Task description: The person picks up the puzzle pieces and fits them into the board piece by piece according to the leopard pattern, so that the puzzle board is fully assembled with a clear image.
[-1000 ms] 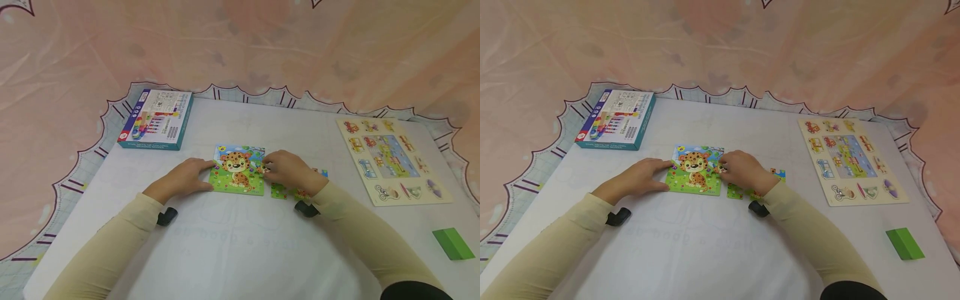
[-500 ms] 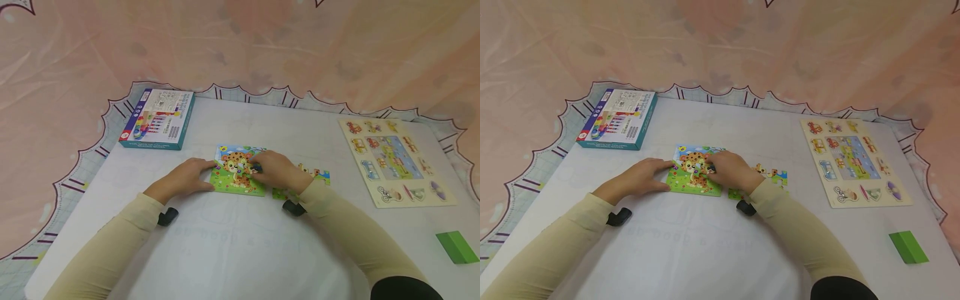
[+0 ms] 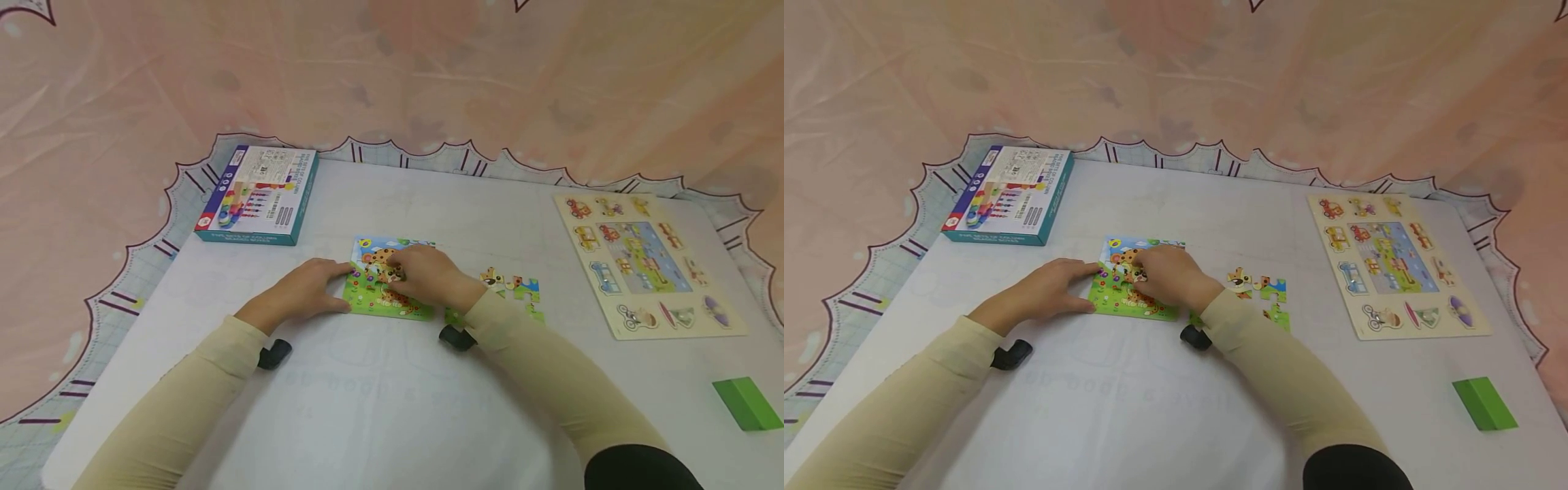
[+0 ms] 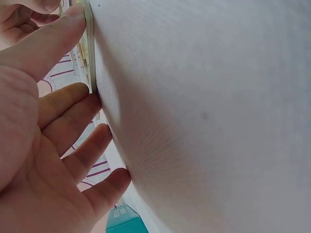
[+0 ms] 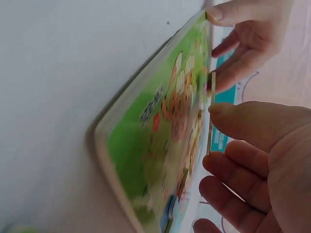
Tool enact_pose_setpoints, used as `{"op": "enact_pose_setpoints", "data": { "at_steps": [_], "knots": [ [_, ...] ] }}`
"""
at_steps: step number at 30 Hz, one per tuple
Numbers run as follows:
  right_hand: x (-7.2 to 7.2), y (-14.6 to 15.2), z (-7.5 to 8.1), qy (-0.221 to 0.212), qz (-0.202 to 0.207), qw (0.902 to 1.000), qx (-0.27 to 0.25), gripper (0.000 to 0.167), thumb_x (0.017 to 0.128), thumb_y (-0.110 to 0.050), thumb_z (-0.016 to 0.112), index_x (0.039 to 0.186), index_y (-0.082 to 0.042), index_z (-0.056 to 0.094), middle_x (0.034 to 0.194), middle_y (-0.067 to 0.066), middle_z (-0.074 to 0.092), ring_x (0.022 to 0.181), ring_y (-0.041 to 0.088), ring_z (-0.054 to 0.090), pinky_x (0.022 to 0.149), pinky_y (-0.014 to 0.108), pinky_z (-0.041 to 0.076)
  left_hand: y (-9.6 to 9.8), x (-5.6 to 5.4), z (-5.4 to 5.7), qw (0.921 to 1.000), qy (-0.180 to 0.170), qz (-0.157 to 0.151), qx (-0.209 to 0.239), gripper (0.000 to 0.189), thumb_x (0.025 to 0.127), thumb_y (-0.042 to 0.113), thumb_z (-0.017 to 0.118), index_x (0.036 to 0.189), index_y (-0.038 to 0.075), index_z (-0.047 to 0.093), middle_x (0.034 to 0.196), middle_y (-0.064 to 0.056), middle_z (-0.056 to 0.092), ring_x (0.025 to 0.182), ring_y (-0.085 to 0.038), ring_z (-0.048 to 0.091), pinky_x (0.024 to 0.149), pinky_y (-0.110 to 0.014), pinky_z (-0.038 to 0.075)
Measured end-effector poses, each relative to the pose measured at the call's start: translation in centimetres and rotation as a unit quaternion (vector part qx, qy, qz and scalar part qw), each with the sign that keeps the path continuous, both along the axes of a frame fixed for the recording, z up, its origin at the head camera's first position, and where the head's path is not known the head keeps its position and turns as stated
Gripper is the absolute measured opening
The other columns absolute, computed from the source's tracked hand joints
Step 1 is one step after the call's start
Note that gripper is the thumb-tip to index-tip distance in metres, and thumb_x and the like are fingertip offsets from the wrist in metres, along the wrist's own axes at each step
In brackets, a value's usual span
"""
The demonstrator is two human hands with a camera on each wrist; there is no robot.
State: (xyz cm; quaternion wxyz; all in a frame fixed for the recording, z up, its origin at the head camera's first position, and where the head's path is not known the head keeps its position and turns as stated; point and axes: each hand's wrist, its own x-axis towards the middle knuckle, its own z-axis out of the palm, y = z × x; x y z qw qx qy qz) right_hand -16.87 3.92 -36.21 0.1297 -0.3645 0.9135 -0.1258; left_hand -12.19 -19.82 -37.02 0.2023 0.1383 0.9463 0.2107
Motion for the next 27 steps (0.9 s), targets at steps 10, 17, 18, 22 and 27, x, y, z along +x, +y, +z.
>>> {"op": "enact_pose_setpoints", "data": {
  "at_steps": [10,17,18,22,27],
  "knots": [
    [-0.5,-1.2,-0.5,-0.014,-0.013,0.9998,0.010,0.041,0.097,-0.033,0.067,0.128,-0.007,0.065,0.123,0.005,0.068,0.114,0.024,0.062,0.099,0.040,0.050,-0.1,0.0,-0.1,0.9999,0.007,-0.006,0.005,0.073,0.087,0.029,0.080,0.148,0.005,0.049,0.147,-0.019,0.049,0.139,-0.038,0.040,0.115,-0.053,0.032],
    [-0.6,-1.9,-0.6,-0.020,-0.017,0.9996,0.005,0.040,0.097,-0.031,0.066,0.130,-0.008,0.065,0.122,0.005,0.068,0.113,0.023,0.061,0.098,0.039,0.050,-0.1,0.0,-0.2,0.9999,0.011,-0.006,0.006,0.074,0.086,0.030,0.081,0.148,0.005,0.049,0.147,-0.019,0.050,0.138,-0.038,0.041,0.115,-0.053,0.033],
    [-0.6,-2.0,-0.6,-0.021,-0.017,0.9996,0.005,0.041,0.097,-0.031,0.066,0.130,-0.008,0.064,0.122,0.005,0.068,0.113,0.023,0.061,0.098,0.039,0.049,-0.1,0.0,-0.2,0.9999,0.010,-0.005,0.006,0.074,0.086,0.030,0.081,0.148,0.006,0.049,0.147,-0.019,0.050,0.138,-0.038,0.041,0.115,-0.053,0.033],
    [-0.7,-2.3,-0.7,-0.019,-0.020,0.9995,0.015,0.043,0.097,-0.033,0.066,0.132,-0.008,0.064,0.122,0.004,0.067,0.114,0.022,0.060,0.100,0.038,0.049,-0.1,-0.1,-0.3,0.9999,0.010,-0.003,0.005,0.074,0.086,0.031,0.081,0.148,0.006,0.049,0.147,-0.019,0.049,0.138,-0.038,0.040,0.115,-0.053,0.033],
    [-0.7,-2.5,-0.9,-0.012,-0.023,0.9994,0.022,0.044,0.097,-0.034,0.067,0.133,-0.009,0.064,0.124,0.004,0.067,0.117,0.023,0.060,0.101,0.039,0.048,-0.1,-0.1,-0.3,1.0000,0.008,-0.003,0.004,0.075,0.085,0.032,0.081,0.148,0.007,0.049,0.147,-0.019,0.050,0.138,-0.038,0.040,0.115,-0.053,0.033]
  ]
}}
